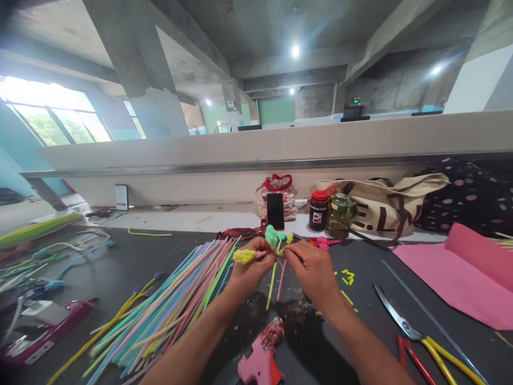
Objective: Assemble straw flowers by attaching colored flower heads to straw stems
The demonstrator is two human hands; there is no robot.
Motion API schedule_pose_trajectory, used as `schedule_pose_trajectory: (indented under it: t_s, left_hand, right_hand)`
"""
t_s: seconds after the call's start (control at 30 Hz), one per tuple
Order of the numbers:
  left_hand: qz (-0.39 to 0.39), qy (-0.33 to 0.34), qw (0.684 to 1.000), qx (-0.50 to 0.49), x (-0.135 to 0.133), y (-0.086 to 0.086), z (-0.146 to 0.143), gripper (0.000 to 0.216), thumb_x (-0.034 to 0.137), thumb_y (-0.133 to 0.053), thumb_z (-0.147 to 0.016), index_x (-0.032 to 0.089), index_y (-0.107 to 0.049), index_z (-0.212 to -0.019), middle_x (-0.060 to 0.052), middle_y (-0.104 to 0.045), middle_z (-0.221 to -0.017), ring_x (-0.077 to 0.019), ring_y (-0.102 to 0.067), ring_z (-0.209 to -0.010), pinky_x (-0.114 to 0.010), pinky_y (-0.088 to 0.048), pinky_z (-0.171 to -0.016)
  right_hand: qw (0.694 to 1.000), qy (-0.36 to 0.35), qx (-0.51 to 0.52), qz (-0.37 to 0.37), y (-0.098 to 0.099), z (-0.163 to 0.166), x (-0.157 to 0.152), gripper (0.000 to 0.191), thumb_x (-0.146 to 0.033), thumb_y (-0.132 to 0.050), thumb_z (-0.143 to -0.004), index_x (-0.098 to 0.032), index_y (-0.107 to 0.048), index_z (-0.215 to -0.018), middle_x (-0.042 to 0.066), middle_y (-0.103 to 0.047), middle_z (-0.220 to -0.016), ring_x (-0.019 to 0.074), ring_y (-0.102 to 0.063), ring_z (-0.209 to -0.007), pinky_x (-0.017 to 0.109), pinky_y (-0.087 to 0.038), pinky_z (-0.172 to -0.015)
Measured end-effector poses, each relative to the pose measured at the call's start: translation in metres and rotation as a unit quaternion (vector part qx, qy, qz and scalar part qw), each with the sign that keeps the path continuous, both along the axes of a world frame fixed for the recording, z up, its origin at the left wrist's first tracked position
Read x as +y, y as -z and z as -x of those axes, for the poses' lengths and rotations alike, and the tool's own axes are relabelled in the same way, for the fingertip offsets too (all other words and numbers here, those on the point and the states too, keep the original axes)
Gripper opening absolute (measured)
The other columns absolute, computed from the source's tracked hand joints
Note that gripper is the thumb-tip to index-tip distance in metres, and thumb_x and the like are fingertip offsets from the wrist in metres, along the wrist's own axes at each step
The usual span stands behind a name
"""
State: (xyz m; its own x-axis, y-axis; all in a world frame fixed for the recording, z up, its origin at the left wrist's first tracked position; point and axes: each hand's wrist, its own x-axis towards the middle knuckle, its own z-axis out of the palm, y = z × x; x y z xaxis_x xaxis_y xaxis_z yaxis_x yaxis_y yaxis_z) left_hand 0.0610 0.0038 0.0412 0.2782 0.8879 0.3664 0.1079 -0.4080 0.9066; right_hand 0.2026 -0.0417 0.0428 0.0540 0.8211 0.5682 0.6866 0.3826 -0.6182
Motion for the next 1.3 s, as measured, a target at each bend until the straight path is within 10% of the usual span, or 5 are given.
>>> schedule_pose_trajectory:
  t_s: [0.17,0.43,0.8,1.3]
  left_hand:
    - [0.132,0.092,0.979,-0.122,-0.006,-0.007,-0.002,0.013,0.024,-0.059,-0.060,0.016,-0.049,-0.061,0.004,-0.048,-0.055,-0.0069,-0.043,-0.049,-0.019,-0.035,-0.049]
    - [0.121,0.129,0.977,-0.123,-0.001,-0.010,0.005,0.013,0.025,-0.058,-0.066,0.015,-0.052,-0.063,0.002,-0.052,-0.057,-0.0078,-0.045,-0.050,-0.019,-0.035,-0.046]
    - [0.185,0.179,0.957,-0.136,-0.008,-0.017,0.009,0.018,0.027,-0.066,-0.061,0.013,-0.061,-0.071,0.001,-0.054,-0.064,-0.0078,-0.047,-0.056,-0.018,-0.037,-0.050]
    - [0.167,0.154,0.961,-0.156,-0.010,-0.012,0.003,0.018,0.030,-0.063,-0.066,0.012,-0.061,-0.064,-0.002,-0.057,-0.061,-0.0096,-0.050,-0.057,-0.018,-0.038,-0.050]
  right_hand:
    - [0.997,-0.026,0.011,0.071,-0.003,-0.008,0.002,0.022,-0.026,-0.046,-0.078,-0.021,-0.064,-0.067,-0.001,-0.060,-0.067,0.0139,-0.054,-0.067,0.023,-0.037,-0.061]
    - [0.978,-0.086,0.099,0.163,0.002,-0.001,0.002,0.024,-0.029,-0.039,-0.081,-0.018,-0.058,-0.069,-0.005,-0.046,-0.050,0.0102,-0.043,-0.046,0.021,-0.031,-0.045]
    - [0.999,-0.015,0.006,-0.046,-0.002,0.004,-0.009,0.019,-0.027,-0.043,-0.084,-0.021,-0.061,-0.086,0.001,-0.064,-0.080,0.0131,-0.056,-0.069,0.022,-0.039,-0.064]
    - [0.999,-0.027,-0.020,-0.036,-0.002,0.000,-0.007,0.020,-0.028,-0.042,-0.084,-0.021,-0.061,-0.086,0.001,-0.065,-0.079,0.0140,-0.057,-0.069,0.023,-0.040,-0.064]
